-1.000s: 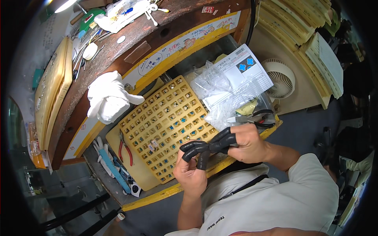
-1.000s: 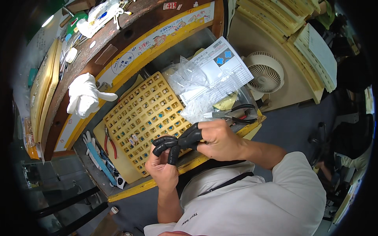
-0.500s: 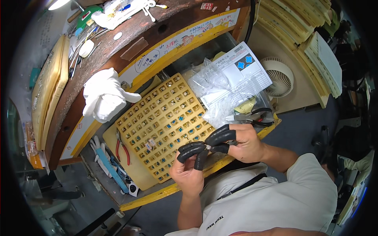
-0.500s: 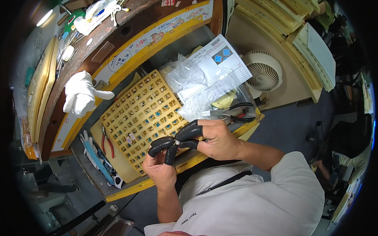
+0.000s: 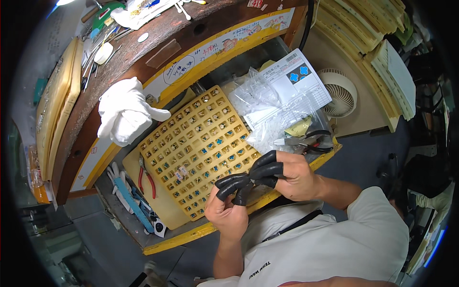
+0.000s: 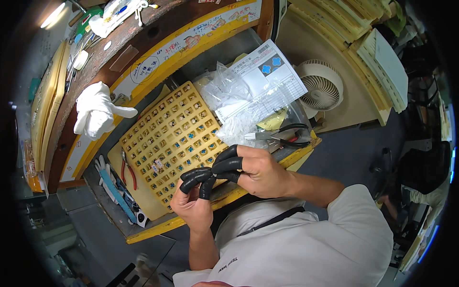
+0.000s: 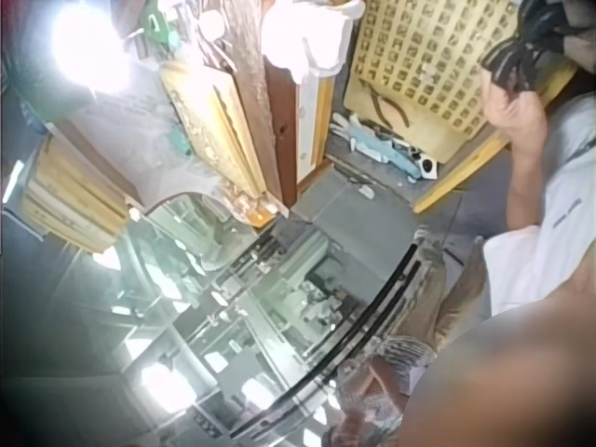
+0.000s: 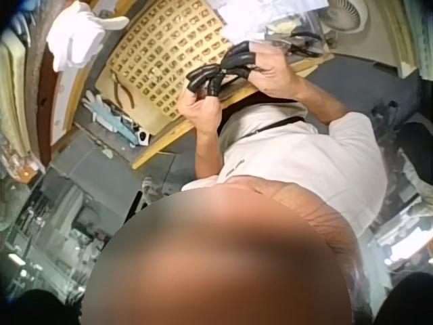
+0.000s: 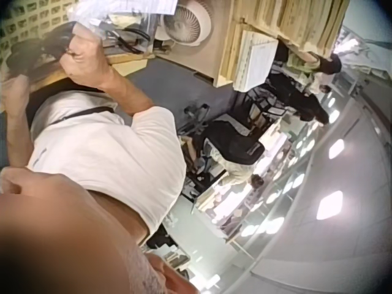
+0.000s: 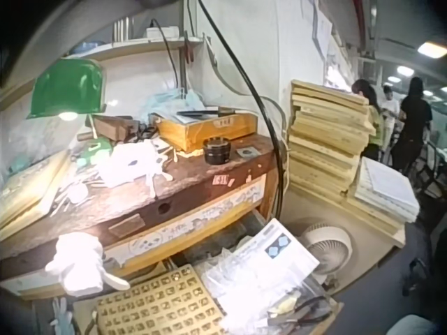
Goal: Placing small blue stones into black jewelry molds and adjusting them using pliers.
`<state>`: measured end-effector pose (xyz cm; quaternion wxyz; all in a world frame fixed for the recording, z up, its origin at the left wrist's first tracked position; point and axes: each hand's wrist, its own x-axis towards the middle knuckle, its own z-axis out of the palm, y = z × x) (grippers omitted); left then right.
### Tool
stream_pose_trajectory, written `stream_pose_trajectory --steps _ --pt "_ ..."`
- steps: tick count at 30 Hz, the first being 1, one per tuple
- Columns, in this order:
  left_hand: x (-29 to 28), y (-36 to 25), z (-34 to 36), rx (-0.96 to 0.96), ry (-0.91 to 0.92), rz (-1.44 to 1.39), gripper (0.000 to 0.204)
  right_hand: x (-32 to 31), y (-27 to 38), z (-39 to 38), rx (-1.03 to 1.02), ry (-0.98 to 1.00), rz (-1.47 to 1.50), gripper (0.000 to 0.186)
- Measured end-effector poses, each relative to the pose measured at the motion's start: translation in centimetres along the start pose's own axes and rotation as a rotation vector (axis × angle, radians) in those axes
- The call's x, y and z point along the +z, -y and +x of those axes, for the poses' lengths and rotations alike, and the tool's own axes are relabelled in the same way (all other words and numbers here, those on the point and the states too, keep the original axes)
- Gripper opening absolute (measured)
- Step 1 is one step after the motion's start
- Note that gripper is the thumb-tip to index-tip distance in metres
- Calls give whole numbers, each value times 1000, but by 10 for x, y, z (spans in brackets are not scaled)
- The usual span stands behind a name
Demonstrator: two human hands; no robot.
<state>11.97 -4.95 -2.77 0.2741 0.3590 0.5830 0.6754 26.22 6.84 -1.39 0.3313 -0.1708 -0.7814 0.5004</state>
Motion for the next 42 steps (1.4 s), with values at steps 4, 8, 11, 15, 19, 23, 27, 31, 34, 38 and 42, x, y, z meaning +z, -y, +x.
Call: stream_pose_trajectory --steps 4,8,11,15,19,23,27,31,34,38,42 --pt "0 0 -1 -6 -35 -25 20 3 2 0 181 27 233 27" --pt "2 -2 -3 53 -8 -2 21 7 0 -3 535 6 781 22" --pt "2 3 -2 118 -36 40 24 7 1 1 575 9 815 23" --pt "1 3 -1 132 -8 41 24 10 -2 -1 551 -40 835 22" --pt "0 6 -1 116 2 51 25 11 -1 1 542 -81 854 21" --pt "3 1 -3 12 -38 -83 26 14 -2 3 562 -80 917 20" --pt "-2 3 -3 -57 -17 -210 25 20 -4 1 570 -95 966 18" --pt "-4 10 -3 -71 -38 -394 23 26 -2 1 580 -78 1058 17" --pt "-7 17 -6 -181 -116 -555 25 23 2 1 586 -67 1047 16" --pt "-7 14 -3 -204 -88 -605 26 5 11 -9 583 -53 787 18" --pt "-17 7 1 -167 -84 -597 24 -45 5 -19 73 -218 -462 23"
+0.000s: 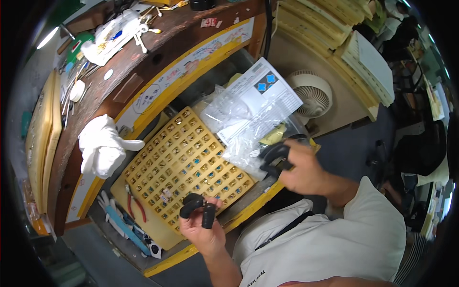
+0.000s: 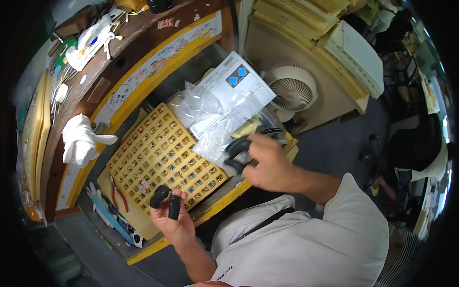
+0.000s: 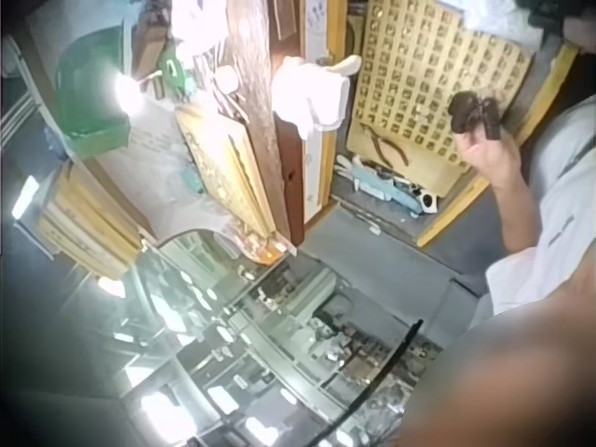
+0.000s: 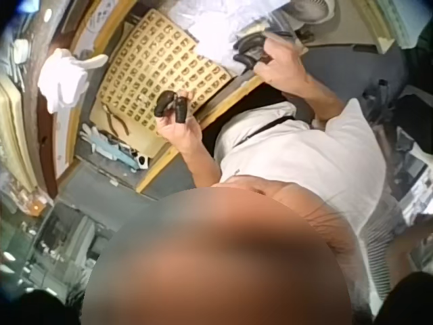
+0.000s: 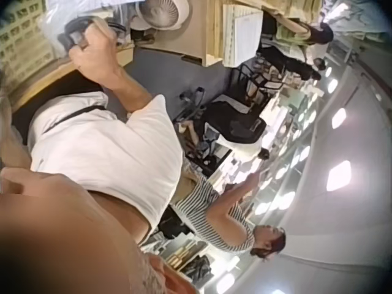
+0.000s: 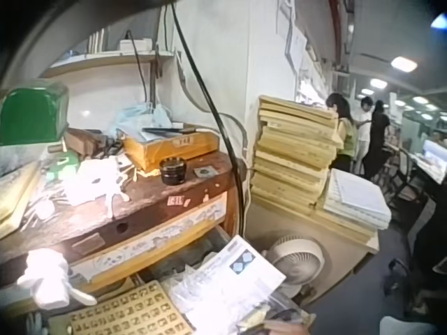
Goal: Placing small blue stones into black jewelry molds and adjusting them using pliers.
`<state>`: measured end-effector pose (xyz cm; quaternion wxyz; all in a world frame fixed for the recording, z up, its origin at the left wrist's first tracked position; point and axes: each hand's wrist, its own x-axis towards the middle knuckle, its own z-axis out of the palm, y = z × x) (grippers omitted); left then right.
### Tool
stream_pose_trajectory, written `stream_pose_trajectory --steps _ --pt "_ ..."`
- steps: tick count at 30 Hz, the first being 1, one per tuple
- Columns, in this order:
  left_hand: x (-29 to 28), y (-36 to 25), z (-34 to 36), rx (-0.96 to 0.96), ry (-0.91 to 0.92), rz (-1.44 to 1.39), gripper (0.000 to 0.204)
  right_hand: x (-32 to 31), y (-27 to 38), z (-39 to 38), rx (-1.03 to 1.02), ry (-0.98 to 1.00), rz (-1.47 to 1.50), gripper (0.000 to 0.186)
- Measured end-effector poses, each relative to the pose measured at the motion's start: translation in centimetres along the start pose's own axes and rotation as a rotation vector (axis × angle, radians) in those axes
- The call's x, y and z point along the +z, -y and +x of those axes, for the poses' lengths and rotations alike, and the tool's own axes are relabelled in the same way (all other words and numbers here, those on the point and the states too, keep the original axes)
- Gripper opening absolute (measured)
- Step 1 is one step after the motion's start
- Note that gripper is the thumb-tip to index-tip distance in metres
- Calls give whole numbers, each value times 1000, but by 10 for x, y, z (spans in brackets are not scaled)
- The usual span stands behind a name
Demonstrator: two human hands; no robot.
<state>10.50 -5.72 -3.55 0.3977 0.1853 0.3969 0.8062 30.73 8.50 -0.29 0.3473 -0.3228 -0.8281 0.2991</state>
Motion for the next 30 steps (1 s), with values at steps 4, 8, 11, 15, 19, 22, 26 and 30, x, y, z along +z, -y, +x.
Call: stream_pose_trajectory --steps 4,8,11,15,19,22,26,30 --pt "-4 -5 4 -17 -57 58 22 -45 -21 -4 21 78 -407 18" --pt "-3 -6 5 -30 -58 58 23 -51 -24 -4 -24 325 -537 18" --pt "-2 -8 3 -65 -35 9 26 -48 -23 1 -96 427 -582 18" --pt "2 -10 4 -82 -40 -107 31 -57 -15 4 -114 439 -496 23" --pt "-7 -9 3 -114 41 -209 26 -45 2 0 211 394 150 15" --pt "-8 -11 1 -156 51 -232 28 -19 14 -21 387 616 984 20" --pt "-3 -9 0 -179 90 -282 29 30 33 -38 566 890 1427 28" --pt "-7 -5 -2 -171 66 -244 31 50 36 -41 551 954 1586 30"
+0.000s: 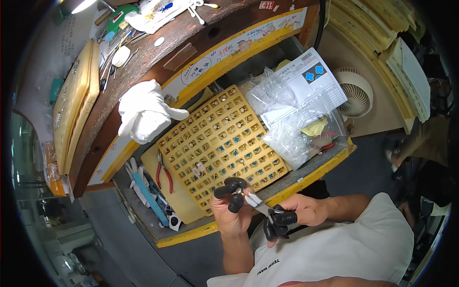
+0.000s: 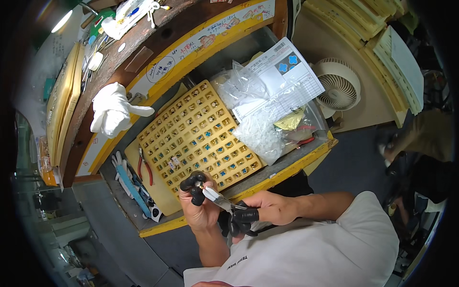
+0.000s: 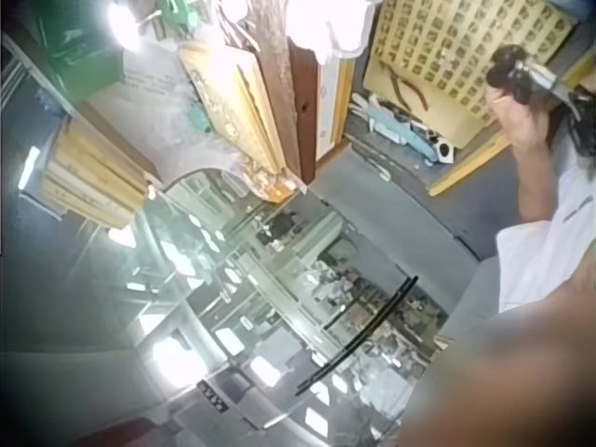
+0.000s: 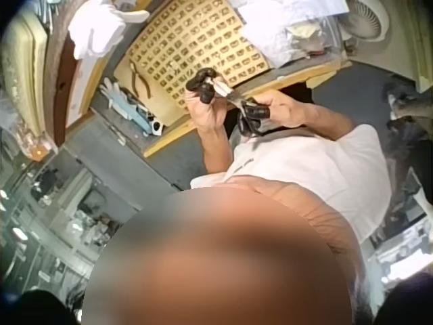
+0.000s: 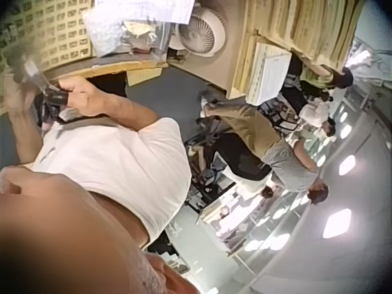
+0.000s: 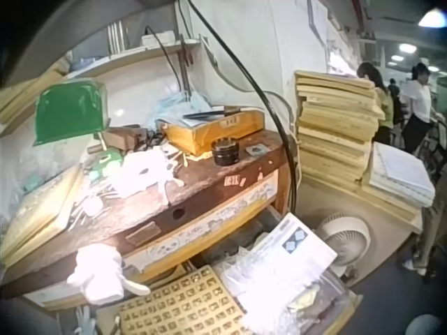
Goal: Placing small blue stones into black jewelry molds and adjusting them using pliers.
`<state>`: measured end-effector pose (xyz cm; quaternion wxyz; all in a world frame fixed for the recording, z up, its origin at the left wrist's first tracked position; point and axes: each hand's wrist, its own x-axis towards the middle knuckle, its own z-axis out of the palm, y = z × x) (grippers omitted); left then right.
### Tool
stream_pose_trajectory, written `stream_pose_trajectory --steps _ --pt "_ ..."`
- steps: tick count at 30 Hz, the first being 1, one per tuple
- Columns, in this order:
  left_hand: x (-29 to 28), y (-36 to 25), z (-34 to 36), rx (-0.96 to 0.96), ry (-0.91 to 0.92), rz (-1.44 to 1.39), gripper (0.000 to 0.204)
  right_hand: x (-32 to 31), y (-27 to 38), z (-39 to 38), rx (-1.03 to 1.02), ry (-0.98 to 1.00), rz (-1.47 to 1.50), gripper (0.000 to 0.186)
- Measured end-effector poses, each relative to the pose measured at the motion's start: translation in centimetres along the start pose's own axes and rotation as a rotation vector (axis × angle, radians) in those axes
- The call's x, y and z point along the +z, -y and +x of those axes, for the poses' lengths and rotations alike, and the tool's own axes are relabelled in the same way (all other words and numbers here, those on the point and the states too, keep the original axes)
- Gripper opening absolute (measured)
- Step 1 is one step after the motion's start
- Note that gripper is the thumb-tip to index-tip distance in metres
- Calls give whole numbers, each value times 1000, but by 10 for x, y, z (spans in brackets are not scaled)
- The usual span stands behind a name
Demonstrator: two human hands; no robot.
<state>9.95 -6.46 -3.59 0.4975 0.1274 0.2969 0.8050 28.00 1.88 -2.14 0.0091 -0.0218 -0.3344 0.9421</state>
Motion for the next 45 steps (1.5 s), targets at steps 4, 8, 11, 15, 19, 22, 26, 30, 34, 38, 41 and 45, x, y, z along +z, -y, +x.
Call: stream_pose_trajectory --steps 4,8,11,15,19,22,26,30,34,38,41,45 --pt "1 1 -2 -7 -8 -54 28 -2 0 3 47 19 17 31" --pt "-1 1 -4 -29 -9 -42 29 -4 0 2 65 34 8 33" --pt "-2 1 -5 -41 -24 -33 28 -5 0 3 47 43 42 33" --pt "-2 0 -5 -27 -7 -22 27 -6 -3 2 58 60 86 32" --pt "-2 -1 -6 -16 10 -5 27 -5 -6 -1 50 57 122 32" --pt "-2 -1 -6 -20 19 -8 27 -3 -5 0 74 34 104 32" --pt "-2 -2 -6 -10 29 22 27 -4 -8 -2 105 24 11 29" --pt "1 -2 -6 -9 14 34 26 4 -12 -4 60 4 180 26" --pt "2 -2 -6 -19 14 46 26 10 -10 -2 48 -28 221 22" --pt "5 -2 -6 -8 23 55 25 14 -11 -3 32 -78 234 38" --pt "8 -2 -5 -18 27 30 24 17 -12 -5 42 -118 236 38" --pt "6 0 -6 -21 26 32 24 16 -13 -6 22 -109 245 37"
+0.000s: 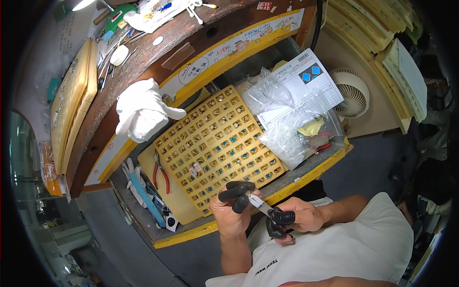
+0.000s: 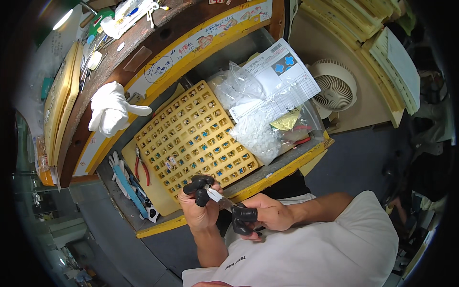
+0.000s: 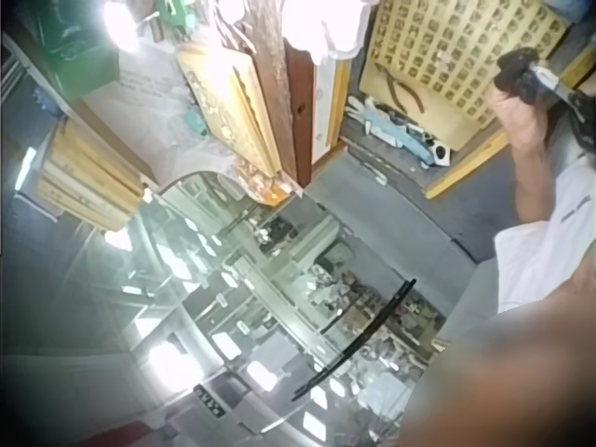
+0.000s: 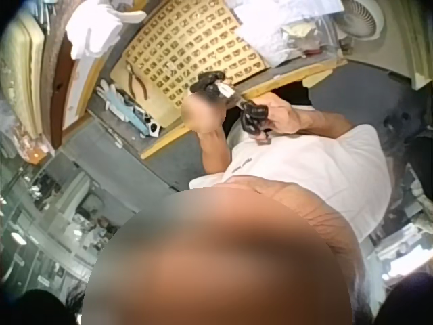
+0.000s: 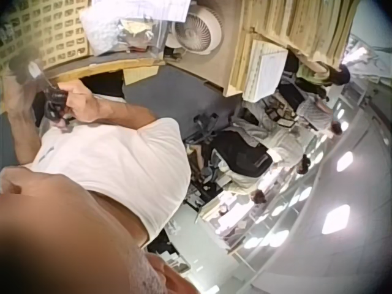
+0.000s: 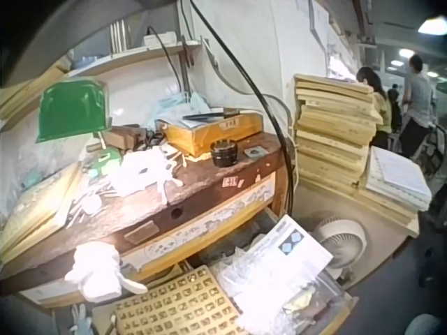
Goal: Placing small blue stones into black jewelry molds and adjusting them using pliers.
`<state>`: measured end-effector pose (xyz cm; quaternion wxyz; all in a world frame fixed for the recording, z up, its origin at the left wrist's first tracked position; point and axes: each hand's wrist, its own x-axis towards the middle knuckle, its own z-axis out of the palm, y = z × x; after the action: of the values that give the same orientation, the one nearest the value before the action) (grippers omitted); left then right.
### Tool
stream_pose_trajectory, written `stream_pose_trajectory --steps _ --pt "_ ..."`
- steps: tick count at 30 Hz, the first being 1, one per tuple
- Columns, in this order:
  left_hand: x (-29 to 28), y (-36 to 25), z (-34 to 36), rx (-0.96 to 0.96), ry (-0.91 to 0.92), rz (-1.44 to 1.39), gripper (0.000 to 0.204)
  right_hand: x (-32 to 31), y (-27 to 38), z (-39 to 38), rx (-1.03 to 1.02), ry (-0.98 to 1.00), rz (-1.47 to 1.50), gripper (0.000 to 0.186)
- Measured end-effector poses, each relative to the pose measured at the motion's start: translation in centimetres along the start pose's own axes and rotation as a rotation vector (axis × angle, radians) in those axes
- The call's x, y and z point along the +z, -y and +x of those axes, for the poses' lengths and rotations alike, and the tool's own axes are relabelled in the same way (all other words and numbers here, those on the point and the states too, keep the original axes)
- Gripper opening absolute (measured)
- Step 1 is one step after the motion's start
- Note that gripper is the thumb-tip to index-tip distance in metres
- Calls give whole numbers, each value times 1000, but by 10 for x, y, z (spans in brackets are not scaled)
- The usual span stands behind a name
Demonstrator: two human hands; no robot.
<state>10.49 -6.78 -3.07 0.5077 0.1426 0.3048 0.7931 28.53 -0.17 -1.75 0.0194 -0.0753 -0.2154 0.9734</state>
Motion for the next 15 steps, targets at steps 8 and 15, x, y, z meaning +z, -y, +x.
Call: stream_pose_trajectory --steps 8,15 --pt "-1 -1 0 18 -23 113 35 -20 5 0 102 99 73 29" --pt "5 1 2 224 -132 384 43 -32 7 -4 128 145 250 30"
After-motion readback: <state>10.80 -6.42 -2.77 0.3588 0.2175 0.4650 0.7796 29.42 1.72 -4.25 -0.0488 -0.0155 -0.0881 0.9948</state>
